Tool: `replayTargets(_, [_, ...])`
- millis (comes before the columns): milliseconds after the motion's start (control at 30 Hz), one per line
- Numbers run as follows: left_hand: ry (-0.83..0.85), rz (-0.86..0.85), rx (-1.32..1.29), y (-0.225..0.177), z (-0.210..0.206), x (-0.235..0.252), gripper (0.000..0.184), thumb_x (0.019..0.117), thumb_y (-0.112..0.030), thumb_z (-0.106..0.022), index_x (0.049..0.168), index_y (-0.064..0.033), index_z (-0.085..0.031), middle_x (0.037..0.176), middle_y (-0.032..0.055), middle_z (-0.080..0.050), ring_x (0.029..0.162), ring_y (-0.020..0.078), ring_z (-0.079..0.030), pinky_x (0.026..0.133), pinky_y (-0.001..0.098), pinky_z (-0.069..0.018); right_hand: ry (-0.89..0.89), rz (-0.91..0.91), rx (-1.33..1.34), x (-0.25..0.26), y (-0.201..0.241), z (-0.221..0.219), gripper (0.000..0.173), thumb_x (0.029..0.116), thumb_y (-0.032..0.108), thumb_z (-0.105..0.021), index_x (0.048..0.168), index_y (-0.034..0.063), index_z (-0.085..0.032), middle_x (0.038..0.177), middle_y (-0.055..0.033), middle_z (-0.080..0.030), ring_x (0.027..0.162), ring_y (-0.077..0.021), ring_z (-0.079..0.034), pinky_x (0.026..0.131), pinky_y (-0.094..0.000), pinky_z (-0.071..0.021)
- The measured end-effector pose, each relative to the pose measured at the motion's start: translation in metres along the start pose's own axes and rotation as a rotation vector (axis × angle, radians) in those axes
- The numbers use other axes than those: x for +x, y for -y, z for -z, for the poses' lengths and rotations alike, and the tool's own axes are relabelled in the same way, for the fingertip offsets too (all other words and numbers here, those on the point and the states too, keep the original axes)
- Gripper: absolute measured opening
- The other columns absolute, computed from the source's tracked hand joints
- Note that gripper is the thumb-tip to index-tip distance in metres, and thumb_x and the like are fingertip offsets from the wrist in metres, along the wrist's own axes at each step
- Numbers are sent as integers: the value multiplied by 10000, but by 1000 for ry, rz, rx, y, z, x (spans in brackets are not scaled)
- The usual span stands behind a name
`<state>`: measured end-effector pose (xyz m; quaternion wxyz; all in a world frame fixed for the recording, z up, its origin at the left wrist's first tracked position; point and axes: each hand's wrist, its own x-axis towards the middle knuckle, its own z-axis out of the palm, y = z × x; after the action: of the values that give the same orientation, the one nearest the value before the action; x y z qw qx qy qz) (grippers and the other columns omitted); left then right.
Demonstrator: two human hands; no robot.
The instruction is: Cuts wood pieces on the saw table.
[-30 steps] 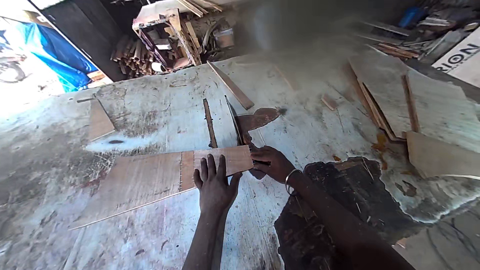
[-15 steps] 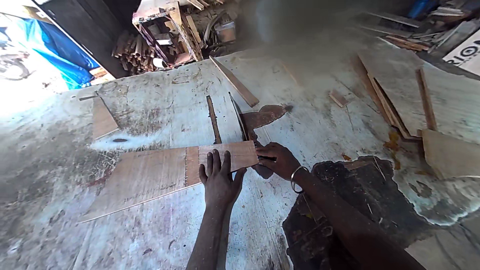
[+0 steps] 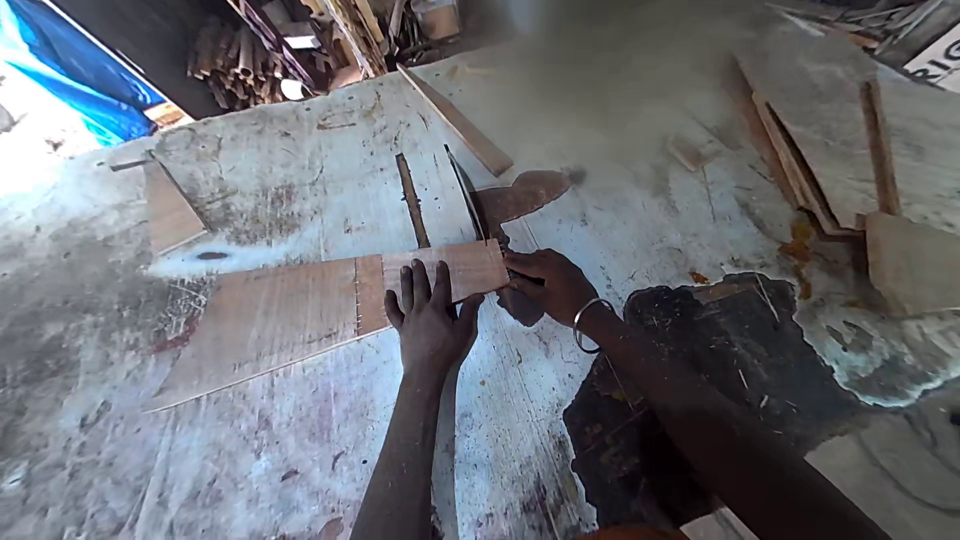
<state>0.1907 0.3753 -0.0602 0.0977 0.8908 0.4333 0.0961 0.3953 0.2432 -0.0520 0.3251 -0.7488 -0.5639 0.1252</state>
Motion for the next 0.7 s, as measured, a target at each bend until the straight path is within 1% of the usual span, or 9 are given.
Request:
replayTargets(133, [-18, -9, 4, 1, -3, 7, 866, 887, -842, -376, 1577, -319, -403, 1705, 83, -219, 1595, 282, -87, 1244, 614, -14, -15, 18, -7, -1, -2, 1, 395, 1037, 326, -591, 1422, 250, -632, 1427, 86, -627, 1263, -140, -603, 1103, -367, -461])
replayTargets(267, [-21, -11, 7, 2, -1, 14, 855, 895, -821, -407, 1574, -303, -412, 1705, 89, -217, 1594, 287, -92, 1242, 618, -17, -27, 7, 48, -1, -1, 2, 371, 1036, 308, -595, 1388, 216, -662, 1409, 66, -643, 1258, -130, -609, 1101, -358, -463])
replayTargets(367, [-20, -21, 6, 2, -1, 20, 848, 901, -812, -415, 1573, -295, -415, 1701, 103, -224, 1593, 292, -97, 1237, 627, -18, -47, 6, 80, -1, -3, 3, 360, 1032, 308, -599, 1362, 193, -681, 1393, 43, -657, 1245, -138, -624, 1094, -373, -476])
replayTargets(433, [-19, -20, 6, 4, -1, 24, 853, 897, -816, -414, 1573, -297, -414, 1701, 96, -226, 1593, 289, -98, 1238, 625, -20, -50, 3, 101, -1, -3, 3, 356, 1033, 306, -597, 1356, 185, -686, 1389, 32, -660, 1246, -137, -624, 1096, -374, -476])
replayTargets(533, [-18, -17, 3, 6, -1, 30, 855, 892, -819, -422, 1574, -303, -412, 1701, 92, -227, 1592, 284, -101, 1240, 621, -26, -56, -14, 122, -1, -3, 3, 345, 1033, 311, -593, 1343, 199, -695, 1358, 27, -674, 1229, -127, -630, 1076, -376, -497])
replayTargets(633, [-27, -8, 0, 5, -1, 34, 848, 888, -814, -433, 1568, -308, -421, 1700, 88, -230, 1591, 288, -106, 1239, 621, -23, -46, -33, 128, -2, -1, 4, 336, 1036, 301, -588, 1334, 198, -701, 1370, 33, -669, 1239, -126, -628, 1083, -378, -493])
replayTargets(700, [-16, 2, 6, 4, 0, 37, 848, 893, -810, -429, 1574, -306, -411, 1704, 85, -219, 1592, 284, -99, 1237, 622, -20, -57, -30, 131, -2, -1, 3, 327, 1030, 286, -593, 1322, 194, -709, 1356, 24, -677, 1221, -134, -638, 1067, -389, -504])
